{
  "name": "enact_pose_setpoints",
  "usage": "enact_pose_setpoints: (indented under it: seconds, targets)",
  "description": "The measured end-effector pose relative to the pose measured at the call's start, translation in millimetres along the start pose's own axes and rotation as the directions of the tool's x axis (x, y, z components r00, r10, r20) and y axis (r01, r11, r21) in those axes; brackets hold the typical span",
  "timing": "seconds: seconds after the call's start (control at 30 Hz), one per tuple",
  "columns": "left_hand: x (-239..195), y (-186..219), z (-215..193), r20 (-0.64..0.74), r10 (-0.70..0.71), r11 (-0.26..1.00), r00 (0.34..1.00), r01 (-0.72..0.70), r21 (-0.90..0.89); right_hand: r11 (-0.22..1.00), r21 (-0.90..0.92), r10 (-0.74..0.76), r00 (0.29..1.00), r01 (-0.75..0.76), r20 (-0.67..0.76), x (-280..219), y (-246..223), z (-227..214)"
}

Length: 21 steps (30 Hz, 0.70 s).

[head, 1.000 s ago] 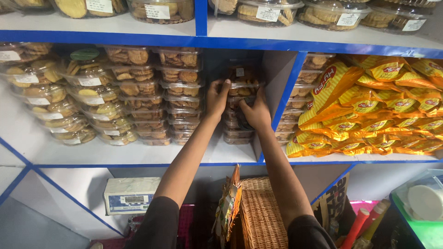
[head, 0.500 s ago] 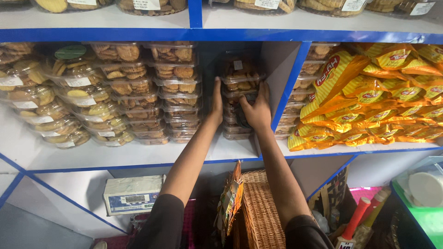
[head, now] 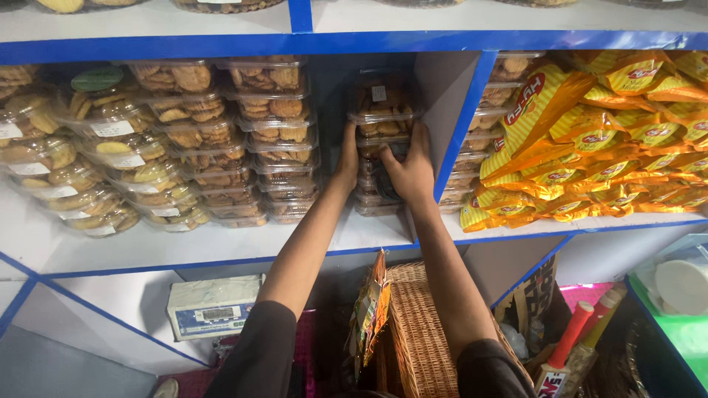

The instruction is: The person takes plastic containers of cookies from a bakery shelf and then places them back onto the shelf.

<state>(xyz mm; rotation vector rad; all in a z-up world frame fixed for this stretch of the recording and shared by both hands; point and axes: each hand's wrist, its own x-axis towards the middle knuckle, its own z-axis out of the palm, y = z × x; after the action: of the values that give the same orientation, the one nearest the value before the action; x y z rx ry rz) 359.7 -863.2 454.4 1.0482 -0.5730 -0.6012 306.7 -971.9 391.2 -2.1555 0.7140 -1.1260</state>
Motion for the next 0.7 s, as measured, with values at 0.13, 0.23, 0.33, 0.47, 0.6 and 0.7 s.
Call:
enact_pose_setpoints:
  seconds: [0.13,0.23,0.33,0.47,0.6,0.7]
  targets:
    - [-11.1,8.5,4.3,-0.023,0.005,1.000,1.000,-0.006,-0.019,0.998,-0.032,-0.057,0.994,0.054,-0.096,-21.7,-16.2,-14.1]
    - [-5.1,5.8,-5.8,-0.075,0.031,0.999,0.997,-0.033,-0.024,0.988,0.043,-0.142,0.977,0.151,-0.157,-36.9,-8.4,-17.0]
    - [9.1,-19.7,-20.4,-0.127,0.053,0.998,0.991,-0.055,-0.013,0.958,0.155,-0.211,0.960,0.241,-0.185,-61.0,7.2,-17.2]
    - [58.8,-101.0,-76.5,-0.152,-0.044,0.995,0.987,0.057,0.079,0.969,0.226,-0.073,0.991,0.096,-0.108,-86.2,48.5,0.7]
    - [72.0,-161.3,-99.0,-0.188,-0.070,0.995,0.980,0.081,0.054,0.973,0.206,0.101,0.994,-0.106,0.032,-98.7,54.2,8.7]
    - [-12.0,-84.3,-40.3,-0.157,-0.220,0.975,0.963,0.221,-0.010,0.971,0.168,0.155,0.984,-0.169,0.090,-101.3,50.2,6.6]
